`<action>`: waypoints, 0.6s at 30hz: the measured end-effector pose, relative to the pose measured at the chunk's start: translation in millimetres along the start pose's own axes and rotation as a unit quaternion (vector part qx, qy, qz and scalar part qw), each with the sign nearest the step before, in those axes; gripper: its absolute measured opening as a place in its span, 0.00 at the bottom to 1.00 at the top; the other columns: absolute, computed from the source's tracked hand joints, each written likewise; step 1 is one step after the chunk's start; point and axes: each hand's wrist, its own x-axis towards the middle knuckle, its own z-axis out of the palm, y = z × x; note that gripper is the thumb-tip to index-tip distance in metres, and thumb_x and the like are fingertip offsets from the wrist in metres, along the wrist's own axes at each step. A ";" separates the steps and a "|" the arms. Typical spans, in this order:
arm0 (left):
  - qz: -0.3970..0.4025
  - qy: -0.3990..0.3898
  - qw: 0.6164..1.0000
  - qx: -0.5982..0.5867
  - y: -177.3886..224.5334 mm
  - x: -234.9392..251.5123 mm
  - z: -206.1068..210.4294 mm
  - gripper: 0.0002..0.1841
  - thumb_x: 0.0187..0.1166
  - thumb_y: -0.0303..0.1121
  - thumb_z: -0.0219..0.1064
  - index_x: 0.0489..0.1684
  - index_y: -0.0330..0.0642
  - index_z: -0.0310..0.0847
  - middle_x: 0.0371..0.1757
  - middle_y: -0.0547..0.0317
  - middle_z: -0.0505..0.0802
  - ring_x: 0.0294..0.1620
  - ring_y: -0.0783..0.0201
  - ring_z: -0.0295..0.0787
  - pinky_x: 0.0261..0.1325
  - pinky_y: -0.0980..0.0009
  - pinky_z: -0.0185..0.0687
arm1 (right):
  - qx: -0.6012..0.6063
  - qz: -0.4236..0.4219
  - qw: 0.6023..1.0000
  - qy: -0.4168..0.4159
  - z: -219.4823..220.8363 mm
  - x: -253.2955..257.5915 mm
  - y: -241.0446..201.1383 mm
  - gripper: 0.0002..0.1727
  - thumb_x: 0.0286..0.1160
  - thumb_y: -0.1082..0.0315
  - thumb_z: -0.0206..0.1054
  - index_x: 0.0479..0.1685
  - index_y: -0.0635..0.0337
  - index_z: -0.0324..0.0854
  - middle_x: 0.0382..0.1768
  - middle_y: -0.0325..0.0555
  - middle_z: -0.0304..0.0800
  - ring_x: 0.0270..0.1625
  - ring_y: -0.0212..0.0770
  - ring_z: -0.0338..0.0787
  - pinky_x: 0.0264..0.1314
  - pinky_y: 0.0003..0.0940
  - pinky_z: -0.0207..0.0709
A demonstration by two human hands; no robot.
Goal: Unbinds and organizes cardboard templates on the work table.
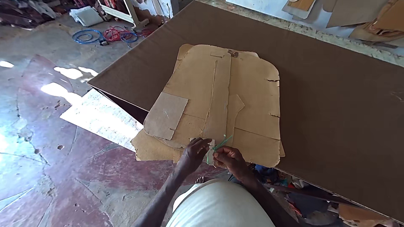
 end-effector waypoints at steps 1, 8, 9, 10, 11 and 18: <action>0.005 -0.019 0.999 -0.025 -1.0 0.4 -6.0 0.15 0.86 0.34 0.61 0.66 0.47 0.86 0.48 0.64 0.91 0.50 0.68 0.88 0.57 0.65 0.87 | -0.019 -0.004 1.000 0.002 0.6 0.0 -0.4 0.09 0.83 0.66 0.65 0.43 0.62 0.88 0.33 0.49 0.91 0.28 0.38 0.86 0.31 0.30 0.82; 0.005 -0.027 0.997 -0.068 -2.8 0.5 -6.5 0.07 0.82 0.36 0.69 0.47 0.46 0.90 0.41 0.67 0.91 0.42 0.70 0.88 0.48 0.70 0.88 | -0.113 -0.050 0.992 0.032 1.0 6.0 4.3 0.10 0.82 0.64 0.68 0.52 0.57 0.89 0.34 0.42 0.91 0.29 0.35 0.86 0.32 0.30 0.82; 0.004 -0.023 0.998 -0.055 -3.8 -0.2 -4.1 0.07 0.81 0.37 0.69 0.47 0.47 0.90 0.40 0.67 0.91 0.41 0.71 0.88 0.48 0.70 0.88 | -0.141 -0.066 0.987 0.042 -0.5 6.9 3.9 0.13 0.80 0.61 0.70 0.57 0.56 0.88 0.37 0.40 0.91 0.33 0.34 0.88 0.35 0.31 0.85; 0.004 -0.022 0.999 -0.047 -4.2 -1.1 -2.0 0.07 0.81 0.37 0.69 0.47 0.47 0.91 0.40 0.67 0.91 0.42 0.71 0.88 0.48 0.71 0.88 | -0.157 -0.088 0.982 0.053 -1.5 8.3 3.1 0.16 0.79 0.59 0.72 0.61 0.55 0.87 0.39 0.40 0.92 0.35 0.34 0.89 0.38 0.31 0.87; 0.006 -0.023 0.999 -0.044 -3.9 -2.2 -0.3 0.08 0.82 0.37 0.69 0.48 0.47 0.91 0.41 0.67 0.91 0.43 0.71 0.88 0.49 0.71 0.88 | -0.166 -0.112 0.978 0.063 -1.8 10.1 2.4 0.16 0.78 0.60 0.73 0.60 0.56 0.87 0.40 0.40 0.91 0.35 0.34 0.89 0.38 0.30 0.87; -0.043 -0.019 0.996 -0.076 -0.5 -6.1 5.8 0.07 0.78 0.38 0.72 0.47 0.49 0.89 0.40 0.69 0.91 0.39 0.72 0.88 0.45 0.71 0.87 | -0.172 -0.119 0.973 0.097 1.3 13.4 -0.7 0.06 0.78 0.67 0.71 0.36 0.58 0.87 0.29 0.40 0.89 0.26 0.33 0.85 0.28 0.29 0.82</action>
